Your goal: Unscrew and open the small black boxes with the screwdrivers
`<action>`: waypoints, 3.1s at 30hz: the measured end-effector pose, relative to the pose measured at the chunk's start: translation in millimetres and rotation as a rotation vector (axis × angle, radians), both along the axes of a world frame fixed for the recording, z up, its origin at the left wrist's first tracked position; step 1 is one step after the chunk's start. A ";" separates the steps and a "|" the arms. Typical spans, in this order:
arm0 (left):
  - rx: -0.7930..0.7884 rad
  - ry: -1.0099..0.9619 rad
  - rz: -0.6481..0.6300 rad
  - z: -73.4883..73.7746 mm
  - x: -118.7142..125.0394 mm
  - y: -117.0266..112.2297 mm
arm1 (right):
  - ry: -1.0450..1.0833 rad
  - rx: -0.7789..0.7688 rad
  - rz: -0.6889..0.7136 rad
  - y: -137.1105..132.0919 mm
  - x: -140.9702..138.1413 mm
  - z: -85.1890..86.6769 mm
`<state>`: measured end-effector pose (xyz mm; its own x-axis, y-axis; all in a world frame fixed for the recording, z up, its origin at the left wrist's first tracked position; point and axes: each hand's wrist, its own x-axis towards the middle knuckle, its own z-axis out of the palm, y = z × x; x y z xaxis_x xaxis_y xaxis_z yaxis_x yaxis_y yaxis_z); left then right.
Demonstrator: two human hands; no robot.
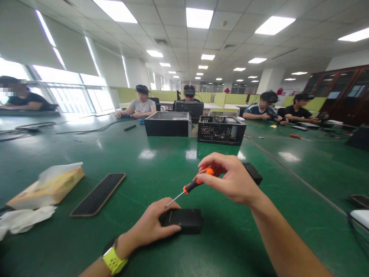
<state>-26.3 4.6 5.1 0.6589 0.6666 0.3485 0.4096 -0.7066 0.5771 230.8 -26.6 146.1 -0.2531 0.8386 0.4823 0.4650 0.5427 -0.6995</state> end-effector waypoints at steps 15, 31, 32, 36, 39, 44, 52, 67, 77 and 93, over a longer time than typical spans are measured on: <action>-0.018 0.000 -0.010 0.3 0.4 0.2 | 0.044 -0.109 -0.050 20.3 15.2 -12.9; -0.021 -0.031 -0.033 6.2 0.5 -2.9 | -0.025 -0.075 -0.048 25.2 10.0 -16.8; -0.019 -0.030 -0.032 6.2 0.5 -2.8 | -0.024 -0.074 -0.050 24.7 9.5 -16.6; -0.016 -0.029 -0.027 6.2 0.9 -2.7 | -0.043 -0.063 -0.052 21.4 6.7 -15.5; -0.008 -0.035 -0.026 6.9 1.5 -2.9 | -0.070 -0.046 -0.059 19.9 6.9 -14.8; -0.003 -0.025 -0.014 7.9 1.6 -3.3 | -0.102 -0.028 -0.063 21.0 10.2 -15.4; 0.004 -0.026 -0.018 6.7 0.7 -3.2 | -0.118 -0.025 -0.066 20.5 8.3 -16.1; -0.003 -0.017 -0.026 5.6 0.1 -2.6 | -0.105 -0.024 -0.068 19.7 10.9 -14.9; -0.003 -0.014 -0.024 4.1 0.5 -2.4 | -0.109 0.005 -0.075 20.7 9.8 -16.7; 0.004 -0.018 -0.020 7.4 1.6 -3.6 | -0.270 0.217 -0.104 15.0 5.1 -15.7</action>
<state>-24.8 0.9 12.5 0.6654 0.6520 0.3634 0.3852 -0.7169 0.5810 235.9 -11.6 130.4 -0.3139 0.7521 0.5795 0.6778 0.6049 -0.4179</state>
